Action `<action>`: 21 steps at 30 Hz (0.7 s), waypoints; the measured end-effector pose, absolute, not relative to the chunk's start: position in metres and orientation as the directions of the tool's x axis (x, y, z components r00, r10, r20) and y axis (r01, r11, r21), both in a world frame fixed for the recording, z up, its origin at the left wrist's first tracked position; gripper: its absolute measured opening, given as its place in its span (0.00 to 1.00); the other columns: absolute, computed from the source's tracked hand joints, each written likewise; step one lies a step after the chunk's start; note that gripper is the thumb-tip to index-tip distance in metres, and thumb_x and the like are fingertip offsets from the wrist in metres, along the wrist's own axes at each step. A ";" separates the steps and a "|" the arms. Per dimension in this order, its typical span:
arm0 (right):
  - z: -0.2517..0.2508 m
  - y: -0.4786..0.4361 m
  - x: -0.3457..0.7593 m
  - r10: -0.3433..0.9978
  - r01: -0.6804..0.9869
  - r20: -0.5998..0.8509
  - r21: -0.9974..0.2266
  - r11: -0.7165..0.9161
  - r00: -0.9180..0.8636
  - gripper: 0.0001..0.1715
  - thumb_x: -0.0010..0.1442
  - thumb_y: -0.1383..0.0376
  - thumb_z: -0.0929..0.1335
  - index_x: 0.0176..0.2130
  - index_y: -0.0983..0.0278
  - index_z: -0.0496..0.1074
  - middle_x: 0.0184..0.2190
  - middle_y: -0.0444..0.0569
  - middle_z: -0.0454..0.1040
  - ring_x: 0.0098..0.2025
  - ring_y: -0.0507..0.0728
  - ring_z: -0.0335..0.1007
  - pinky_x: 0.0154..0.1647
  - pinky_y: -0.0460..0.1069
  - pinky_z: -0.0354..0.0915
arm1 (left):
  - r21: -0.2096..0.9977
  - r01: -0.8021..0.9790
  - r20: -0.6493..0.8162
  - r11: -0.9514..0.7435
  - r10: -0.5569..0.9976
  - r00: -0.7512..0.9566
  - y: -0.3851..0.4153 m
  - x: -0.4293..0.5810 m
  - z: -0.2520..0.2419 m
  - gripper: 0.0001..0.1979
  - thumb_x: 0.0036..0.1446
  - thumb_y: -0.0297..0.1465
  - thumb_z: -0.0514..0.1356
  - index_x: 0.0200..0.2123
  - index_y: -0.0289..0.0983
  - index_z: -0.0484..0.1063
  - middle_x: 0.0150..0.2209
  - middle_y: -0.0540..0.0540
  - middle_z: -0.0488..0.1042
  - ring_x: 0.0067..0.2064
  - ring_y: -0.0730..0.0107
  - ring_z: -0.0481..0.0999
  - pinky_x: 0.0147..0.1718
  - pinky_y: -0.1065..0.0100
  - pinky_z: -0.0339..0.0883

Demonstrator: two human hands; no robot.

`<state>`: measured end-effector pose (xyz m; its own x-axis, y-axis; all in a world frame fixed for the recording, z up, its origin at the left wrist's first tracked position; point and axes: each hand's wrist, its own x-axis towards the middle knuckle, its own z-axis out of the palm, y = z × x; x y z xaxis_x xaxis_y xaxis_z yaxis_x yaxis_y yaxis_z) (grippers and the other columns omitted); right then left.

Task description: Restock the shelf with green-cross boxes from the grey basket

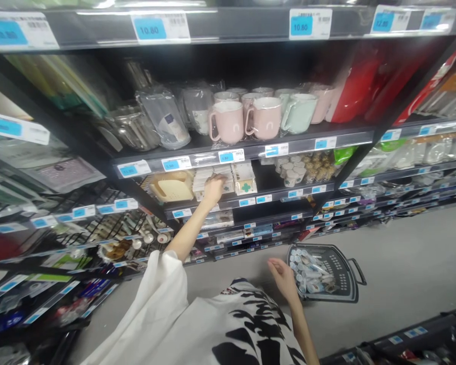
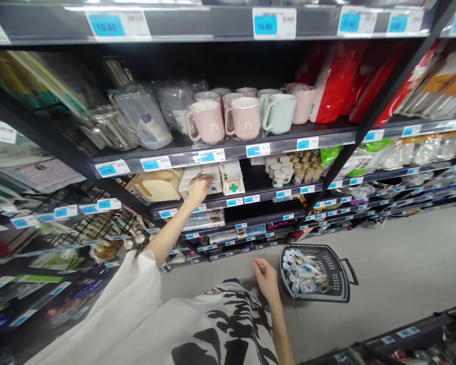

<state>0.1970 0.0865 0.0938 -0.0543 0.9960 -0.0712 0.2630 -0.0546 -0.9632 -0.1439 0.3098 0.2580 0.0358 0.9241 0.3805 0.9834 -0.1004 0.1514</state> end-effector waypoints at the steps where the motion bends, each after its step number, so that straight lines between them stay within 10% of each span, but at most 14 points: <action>1: 0.093 0.087 0.197 0.996 0.264 -0.069 -0.963 -0.052 -0.056 0.27 0.61 0.44 0.69 0.41 0.64 0.79 0.38 0.58 0.84 0.40 0.64 0.81 0.43 0.55 0.75 | 0.142 0.984 0.390 -0.108 0.920 0.045 0.308 -0.144 0.259 0.20 0.62 0.18 0.52 0.49 0.37 0.80 0.53 0.42 0.79 0.55 0.54 0.70 0.53 0.56 0.65; 16: 0.088 0.089 0.188 0.989 0.257 -0.116 -0.962 -0.088 -0.094 0.28 0.60 0.44 0.69 0.41 0.65 0.79 0.38 0.59 0.84 0.41 0.65 0.81 0.44 0.55 0.75 | 0.152 0.906 0.674 -0.396 0.712 0.198 0.263 -0.126 0.239 0.16 0.69 0.27 0.52 0.53 0.36 0.76 0.48 0.38 0.79 0.50 0.56 0.73 0.49 0.55 0.66; 21: 0.084 0.091 0.183 0.980 0.284 -0.144 -0.954 -0.099 -0.139 0.28 0.61 0.45 0.68 0.43 0.66 0.79 0.28 0.53 0.81 0.32 0.61 0.79 0.36 0.52 0.72 | 0.346 0.718 0.057 -0.603 0.778 0.626 0.182 -0.077 0.165 0.15 0.67 0.32 0.54 0.52 0.38 0.76 0.44 0.38 0.79 0.49 0.56 0.76 0.51 0.55 0.68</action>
<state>0.1826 0.0915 0.0844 -0.1391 0.9798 -0.1437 0.2844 -0.0995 -0.9535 -0.0767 0.1816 0.1648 0.6260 0.7778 0.0570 0.7183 -0.6035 0.3462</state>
